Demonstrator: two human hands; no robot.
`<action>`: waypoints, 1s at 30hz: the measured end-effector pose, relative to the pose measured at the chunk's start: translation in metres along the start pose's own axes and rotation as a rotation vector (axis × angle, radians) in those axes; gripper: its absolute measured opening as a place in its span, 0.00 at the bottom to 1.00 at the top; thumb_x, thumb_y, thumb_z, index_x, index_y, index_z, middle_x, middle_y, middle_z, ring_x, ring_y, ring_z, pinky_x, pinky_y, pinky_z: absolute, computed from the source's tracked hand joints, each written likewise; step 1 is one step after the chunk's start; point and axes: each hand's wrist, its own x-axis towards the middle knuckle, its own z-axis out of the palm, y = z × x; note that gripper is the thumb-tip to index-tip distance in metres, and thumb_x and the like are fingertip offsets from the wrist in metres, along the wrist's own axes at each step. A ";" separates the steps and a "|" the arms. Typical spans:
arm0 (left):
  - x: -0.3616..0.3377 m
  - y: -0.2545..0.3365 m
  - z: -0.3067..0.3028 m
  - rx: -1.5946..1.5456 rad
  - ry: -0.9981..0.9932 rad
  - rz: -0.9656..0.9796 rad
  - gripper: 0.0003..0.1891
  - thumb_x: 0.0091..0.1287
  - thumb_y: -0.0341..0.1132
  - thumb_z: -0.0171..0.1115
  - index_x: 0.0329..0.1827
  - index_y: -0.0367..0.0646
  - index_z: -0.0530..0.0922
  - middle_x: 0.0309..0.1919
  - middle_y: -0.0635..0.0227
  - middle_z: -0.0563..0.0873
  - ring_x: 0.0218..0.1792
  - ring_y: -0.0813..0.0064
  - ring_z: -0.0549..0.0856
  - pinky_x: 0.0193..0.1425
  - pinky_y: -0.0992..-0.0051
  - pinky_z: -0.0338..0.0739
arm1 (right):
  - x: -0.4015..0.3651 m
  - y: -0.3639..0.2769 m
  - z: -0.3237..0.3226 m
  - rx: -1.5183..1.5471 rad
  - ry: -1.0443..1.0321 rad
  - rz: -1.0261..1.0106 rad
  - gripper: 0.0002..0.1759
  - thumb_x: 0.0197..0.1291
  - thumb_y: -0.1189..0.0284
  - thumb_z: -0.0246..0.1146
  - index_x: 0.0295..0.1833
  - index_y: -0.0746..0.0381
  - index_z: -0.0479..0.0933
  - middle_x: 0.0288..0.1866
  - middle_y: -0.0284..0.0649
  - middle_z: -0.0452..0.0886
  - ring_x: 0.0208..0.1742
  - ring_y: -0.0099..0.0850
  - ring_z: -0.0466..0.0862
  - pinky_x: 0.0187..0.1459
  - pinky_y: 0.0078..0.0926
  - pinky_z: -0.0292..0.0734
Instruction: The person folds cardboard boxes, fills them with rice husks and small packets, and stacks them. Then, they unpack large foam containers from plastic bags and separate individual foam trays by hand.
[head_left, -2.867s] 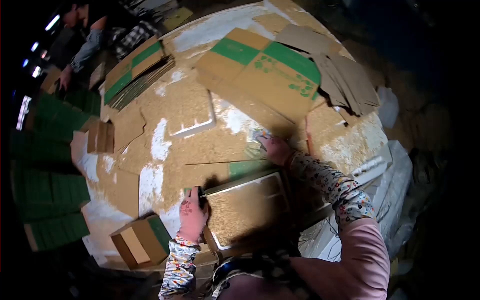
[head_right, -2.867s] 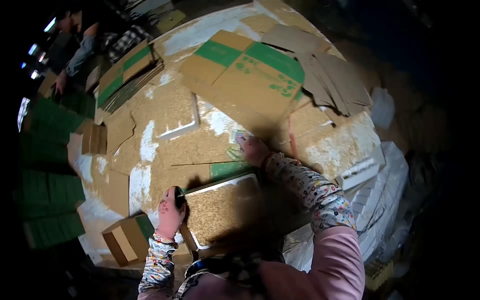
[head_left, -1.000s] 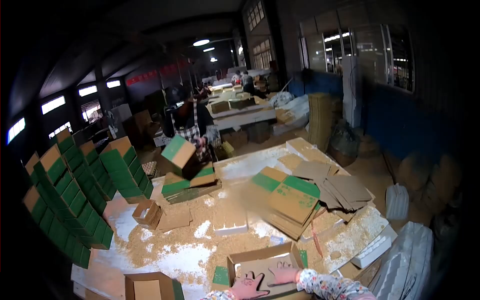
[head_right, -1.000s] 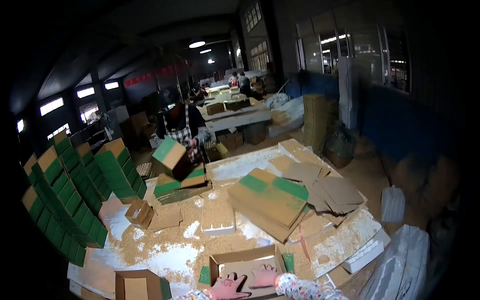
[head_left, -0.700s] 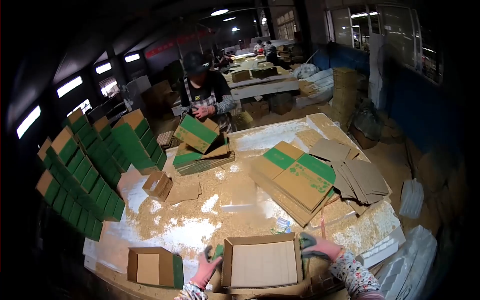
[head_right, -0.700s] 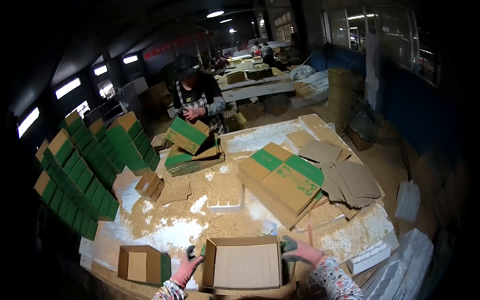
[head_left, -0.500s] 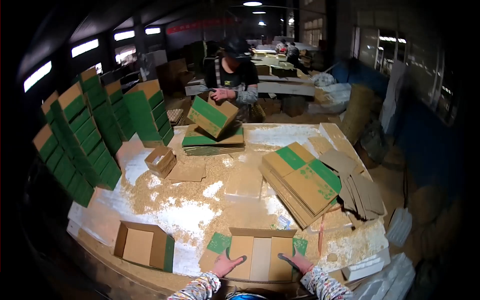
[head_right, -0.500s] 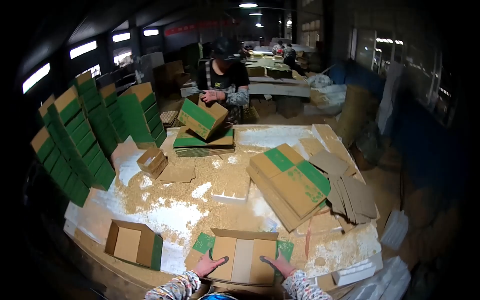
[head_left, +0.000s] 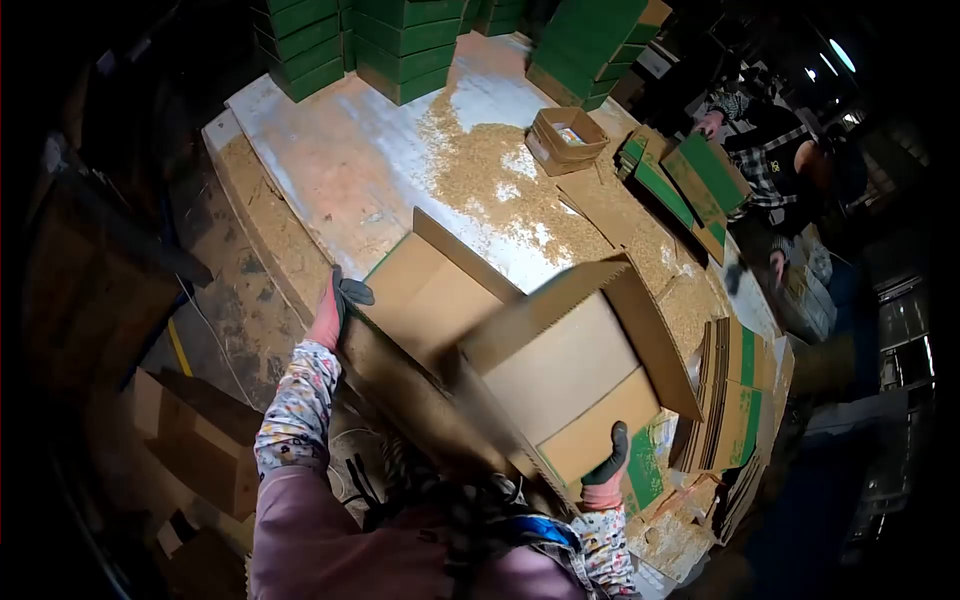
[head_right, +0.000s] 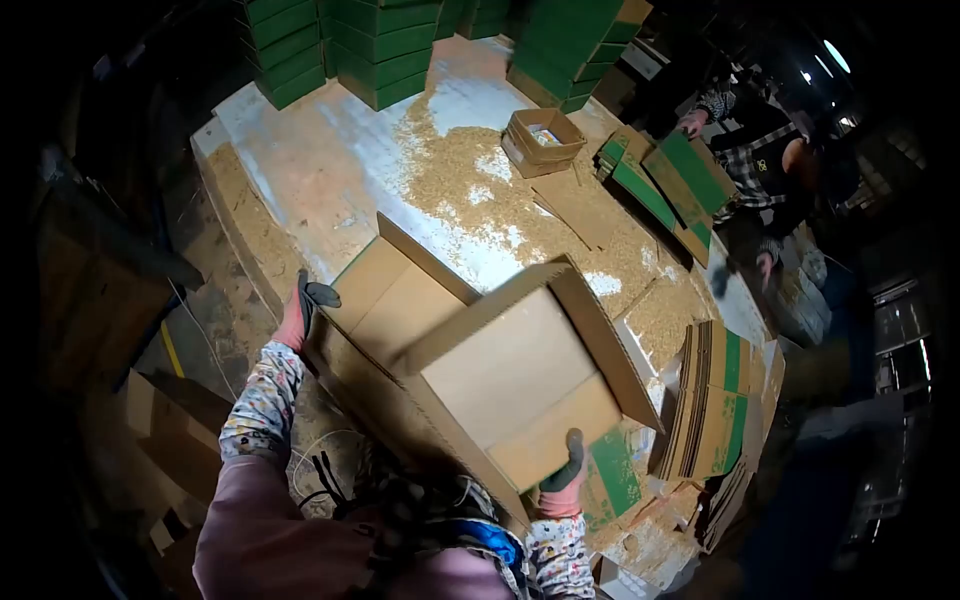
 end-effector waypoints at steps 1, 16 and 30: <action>0.004 -0.009 0.001 0.036 -0.099 -0.070 0.37 0.73 0.59 0.40 0.37 0.28 0.81 0.30 0.58 0.87 0.35 0.64 0.85 0.50 0.68 0.76 | 0.026 0.018 0.019 -0.093 -0.037 -0.067 0.22 0.67 0.56 0.52 0.55 0.62 0.74 0.50 0.38 0.78 0.51 0.29 0.78 0.53 0.30 0.74; -0.218 -0.151 0.191 1.060 -0.972 0.497 0.50 0.52 0.48 0.73 0.71 0.33 0.54 0.63 0.38 0.67 0.63 0.44 0.69 0.65 0.55 0.65 | -0.084 0.062 -0.203 -1.164 0.989 -0.065 0.43 0.54 0.57 0.65 0.65 0.76 0.58 0.65 0.66 0.61 0.66 0.57 0.64 0.67 0.43 0.60; -0.260 -0.001 0.402 1.027 -0.735 0.281 0.18 0.63 0.46 0.64 0.40 0.36 0.83 0.29 0.58 0.86 0.32 0.67 0.84 0.40 0.68 0.77 | -0.098 -0.042 -0.363 -0.155 0.670 -0.680 0.21 0.67 0.66 0.56 0.60 0.68 0.69 0.56 0.43 0.76 0.58 0.34 0.74 0.62 0.34 0.66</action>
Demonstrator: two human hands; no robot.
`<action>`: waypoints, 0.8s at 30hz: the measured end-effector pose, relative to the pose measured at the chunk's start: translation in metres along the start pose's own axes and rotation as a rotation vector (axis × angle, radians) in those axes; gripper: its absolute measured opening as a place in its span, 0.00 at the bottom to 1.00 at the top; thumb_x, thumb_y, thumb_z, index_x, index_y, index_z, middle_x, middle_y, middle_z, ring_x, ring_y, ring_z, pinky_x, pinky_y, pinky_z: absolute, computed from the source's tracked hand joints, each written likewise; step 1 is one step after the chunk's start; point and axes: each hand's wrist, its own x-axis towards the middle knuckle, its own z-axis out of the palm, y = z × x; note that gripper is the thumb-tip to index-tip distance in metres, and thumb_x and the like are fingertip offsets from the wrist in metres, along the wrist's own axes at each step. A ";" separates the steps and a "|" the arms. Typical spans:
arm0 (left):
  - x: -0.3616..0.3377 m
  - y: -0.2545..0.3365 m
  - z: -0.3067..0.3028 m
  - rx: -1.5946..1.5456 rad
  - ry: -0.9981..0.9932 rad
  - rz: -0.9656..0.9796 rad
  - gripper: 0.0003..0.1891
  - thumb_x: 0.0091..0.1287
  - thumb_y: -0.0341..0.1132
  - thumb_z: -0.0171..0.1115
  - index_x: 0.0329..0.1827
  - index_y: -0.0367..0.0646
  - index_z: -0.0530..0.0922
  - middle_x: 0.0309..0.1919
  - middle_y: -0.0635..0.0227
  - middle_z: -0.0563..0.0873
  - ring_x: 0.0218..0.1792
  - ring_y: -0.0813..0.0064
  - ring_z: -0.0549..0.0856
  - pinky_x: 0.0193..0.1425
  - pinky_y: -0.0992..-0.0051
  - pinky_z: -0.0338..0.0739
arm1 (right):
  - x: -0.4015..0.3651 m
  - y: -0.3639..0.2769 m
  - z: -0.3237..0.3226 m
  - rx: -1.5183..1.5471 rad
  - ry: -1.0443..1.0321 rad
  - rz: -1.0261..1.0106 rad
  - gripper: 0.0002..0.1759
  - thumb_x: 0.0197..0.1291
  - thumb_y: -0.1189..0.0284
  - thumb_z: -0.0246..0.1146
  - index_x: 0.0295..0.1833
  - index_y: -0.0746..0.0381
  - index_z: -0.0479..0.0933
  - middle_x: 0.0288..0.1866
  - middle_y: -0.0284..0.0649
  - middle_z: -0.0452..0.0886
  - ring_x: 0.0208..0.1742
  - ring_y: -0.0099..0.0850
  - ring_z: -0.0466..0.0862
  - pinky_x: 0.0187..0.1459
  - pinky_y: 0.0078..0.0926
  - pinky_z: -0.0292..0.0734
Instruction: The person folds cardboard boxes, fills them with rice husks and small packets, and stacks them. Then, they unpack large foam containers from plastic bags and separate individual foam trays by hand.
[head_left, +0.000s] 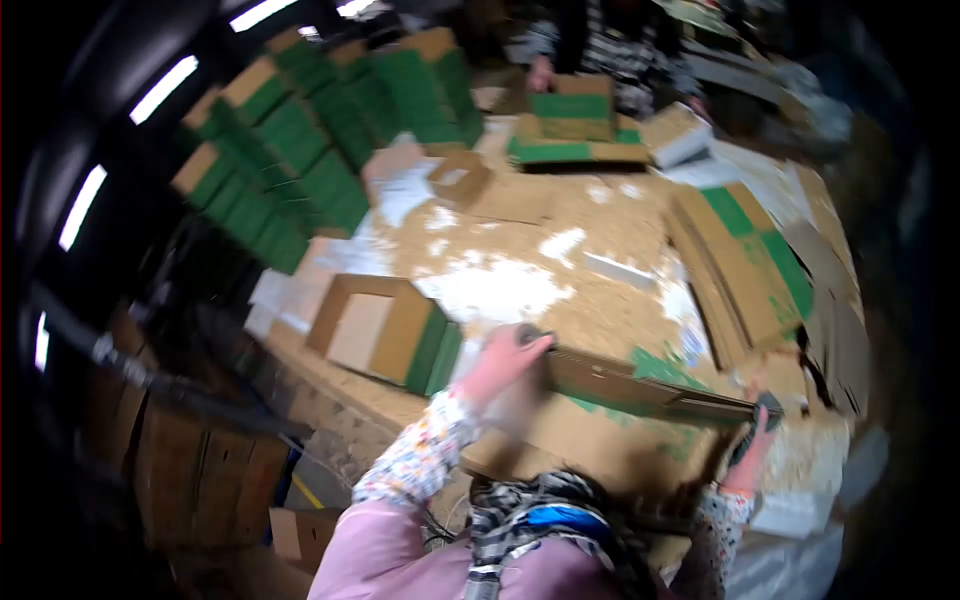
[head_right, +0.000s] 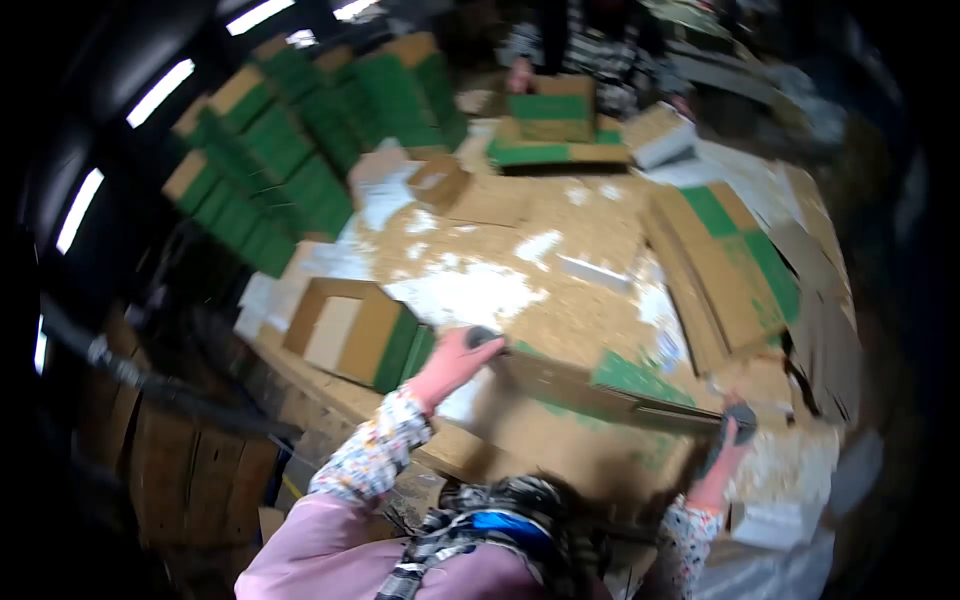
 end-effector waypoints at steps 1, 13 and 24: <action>0.026 -0.011 -0.011 -0.119 -0.024 -0.027 0.20 0.62 0.48 0.64 0.36 0.35 0.83 0.26 0.57 0.85 0.30 0.66 0.84 0.39 0.68 0.77 | 0.003 -0.040 0.029 0.017 -0.016 0.069 0.22 0.66 0.66 0.57 0.61 0.67 0.68 0.57 0.42 0.75 0.57 0.35 0.75 0.62 0.33 0.66; -0.034 0.021 0.055 0.186 -1.048 0.455 0.41 0.64 0.65 0.50 0.66 0.36 0.61 0.64 0.43 0.65 0.65 0.48 0.66 0.68 0.61 0.61 | 0.025 0.008 0.079 -1.075 -0.295 0.148 0.54 0.47 0.65 0.74 0.74 0.70 0.49 0.75 0.56 0.51 0.75 0.45 0.55 0.73 0.32 0.48; -0.022 -0.059 0.117 0.040 0.093 0.150 0.55 0.57 0.57 0.66 0.74 0.30 0.44 0.68 0.38 0.57 0.71 0.45 0.56 0.75 0.60 0.52 | -0.025 -0.070 0.095 -1.177 -1.115 -0.698 0.45 0.48 0.48 0.67 0.66 0.65 0.65 0.68 0.55 0.63 0.70 0.51 0.61 0.72 0.49 0.49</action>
